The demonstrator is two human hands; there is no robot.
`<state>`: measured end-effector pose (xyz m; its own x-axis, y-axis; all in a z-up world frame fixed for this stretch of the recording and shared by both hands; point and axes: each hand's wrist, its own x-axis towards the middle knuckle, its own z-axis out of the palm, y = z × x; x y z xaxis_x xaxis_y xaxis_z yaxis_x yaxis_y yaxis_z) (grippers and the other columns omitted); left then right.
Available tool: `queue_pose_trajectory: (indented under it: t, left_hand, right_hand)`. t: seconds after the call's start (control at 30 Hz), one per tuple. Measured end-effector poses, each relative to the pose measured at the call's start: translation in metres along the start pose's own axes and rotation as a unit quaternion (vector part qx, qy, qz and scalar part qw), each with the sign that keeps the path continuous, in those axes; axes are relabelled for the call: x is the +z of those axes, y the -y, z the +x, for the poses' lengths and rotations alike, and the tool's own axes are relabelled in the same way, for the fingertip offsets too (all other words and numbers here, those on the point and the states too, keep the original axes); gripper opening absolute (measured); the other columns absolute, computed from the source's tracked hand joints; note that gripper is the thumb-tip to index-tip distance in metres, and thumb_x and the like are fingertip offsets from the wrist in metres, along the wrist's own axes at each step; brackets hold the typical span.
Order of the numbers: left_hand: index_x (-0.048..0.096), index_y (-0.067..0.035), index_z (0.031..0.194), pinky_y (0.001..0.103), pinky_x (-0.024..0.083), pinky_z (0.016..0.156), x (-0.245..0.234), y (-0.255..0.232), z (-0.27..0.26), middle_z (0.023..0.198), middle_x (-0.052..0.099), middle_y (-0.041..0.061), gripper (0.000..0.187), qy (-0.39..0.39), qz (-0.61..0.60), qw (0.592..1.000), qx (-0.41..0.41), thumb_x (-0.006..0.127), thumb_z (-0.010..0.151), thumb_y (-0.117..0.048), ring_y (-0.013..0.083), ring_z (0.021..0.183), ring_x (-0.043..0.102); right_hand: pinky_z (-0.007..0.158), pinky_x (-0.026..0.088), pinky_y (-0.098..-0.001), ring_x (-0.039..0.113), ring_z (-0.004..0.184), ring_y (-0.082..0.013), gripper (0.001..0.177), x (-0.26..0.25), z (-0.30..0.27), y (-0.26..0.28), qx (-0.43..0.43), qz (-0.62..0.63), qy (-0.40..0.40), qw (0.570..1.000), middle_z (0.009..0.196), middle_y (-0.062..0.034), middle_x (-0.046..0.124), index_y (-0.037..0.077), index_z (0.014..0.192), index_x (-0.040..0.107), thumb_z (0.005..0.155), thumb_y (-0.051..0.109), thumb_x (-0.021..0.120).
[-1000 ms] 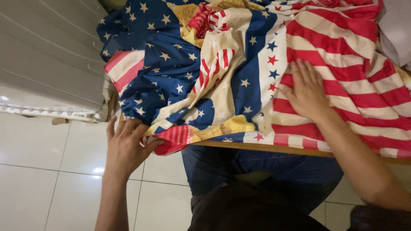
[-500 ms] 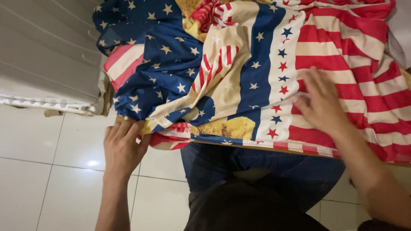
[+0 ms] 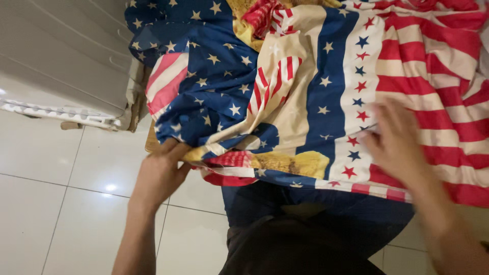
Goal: The person uses a light green lint roller to repeatedly roll over a large red, white, and blue striped cloth laid on a wooden table. They smooth the cloth with their hands, adjust its position, and continue rolling different sections.
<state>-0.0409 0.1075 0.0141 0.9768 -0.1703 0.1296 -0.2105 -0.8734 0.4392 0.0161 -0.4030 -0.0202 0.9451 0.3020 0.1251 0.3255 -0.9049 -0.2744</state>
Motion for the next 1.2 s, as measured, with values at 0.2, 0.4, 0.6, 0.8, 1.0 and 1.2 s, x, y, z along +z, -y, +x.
queue_pose_trajectory:
  t: [0.2,0.4,0.6,0.8,1.0,1.2]
  left_hand:
    - [0.067,-0.009,0.111,0.046,0.055,0.076,-0.030,0.017,0.045,0.109,0.064,0.013,0.036,-0.202,0.062,0.975,0.069,0.075,0.078,0.004,0.0357,0.093,0.067]
    - [0.065,-0.008,0.121,0.044,0.056,0.083,-0.048,0.015,0.072,0.120,0.061,0.012,0.040,-0.219,0.027,0.972,0.085,0.078,0.085,0.002,0.0348,0.101,0.067]
    - [0.055,-0.004,0.133,0.050,0.052,0.087,-0.029,0.015,0.064,0.126,0.048,0.022,0.092,-0.034,-0.072,0.992,0.093,0.095,0.054,-0.030,0.0453,0.111,0.056]
    - [0.061,-0.005,0.105,0.052,0.054,0.082,0.000,0.036,0.083,0.107,0.064,0.015,0.038,-0.018,-0.002,0.999,0.038,0.083,0.074,-0.007,0.0450,0.102,0.066]
    - [0.061,-0.009,0.108,0.044,0.054,0.074,-0.031,0.052,0.142,0.101,0.060,0.012,0.029,-0.256,0.147,0.936,0.189,0.077,0.085,0.001,0.0349,0.088,0.065]
    - [0.056,-0.001,0.118,0.046,0.053,0.077,-0.024,0.049,0.096,0.115,0.057,0.019,0.028,-0.256,0.062,0.950,0.165,0.068,0.093,0.005,0.0388,0.093,0.064]
  right_hand:
    - [0.119,0.021,-0.0589,0.023,0.151,-0.0463,0.082,0.021,0.025,0.071,-0.126,-0.014,0.051,0.991,0.161,-0.0296,0.030,0.003,0.154,0.041,0.093,0.056,0.055]
    - [0.120,0.020,-0.0600,0.025,0.150,-0.0457,0.095,0.008,0.023,0.087,-0.138,-0.011,0.030,0.990,0.162,-0.0293,0.028,0.003,0.153,0.042,0.083,0.063,0.063]
    - [0.114,0.032,-0.0560,0.039,0.141,-0.0422,0.079,0.023,0.003,0.106,-0.183,0.027,0.037,0.982,0.154,-0.0235,0.041,0.008,0.139,0.055,0.076,0.051,0.076]
    - [0.114,0.039,-0.0513,0.049,0.138,-0.0375,0.044,0.022,0.008,0.098,-0.184,0.040,0.002,0.982,0.148,-0.0166,0.053,0.007,0.124,0.064,0.083,0.020,0.075]
    - [0.114,0.041,-0.0516,0.050,0.136,-0.0385,0.046,0.018,0.006,0.096,-0.162,0.040,-0.021,0.986,0.145,-0.0189,0.053,0.004,0.124,0.064,0.080,0.011,0.073]
    - [0.112,0.039,-0.0528,0.049,0.136,-0.0376,0.050,0.010,0.001,0.091,-0.163,-0.006,-0.019,0.986,0.147,-0.0181,0.051,0.009,0.130,0.065,0.081,0.019,0.073]
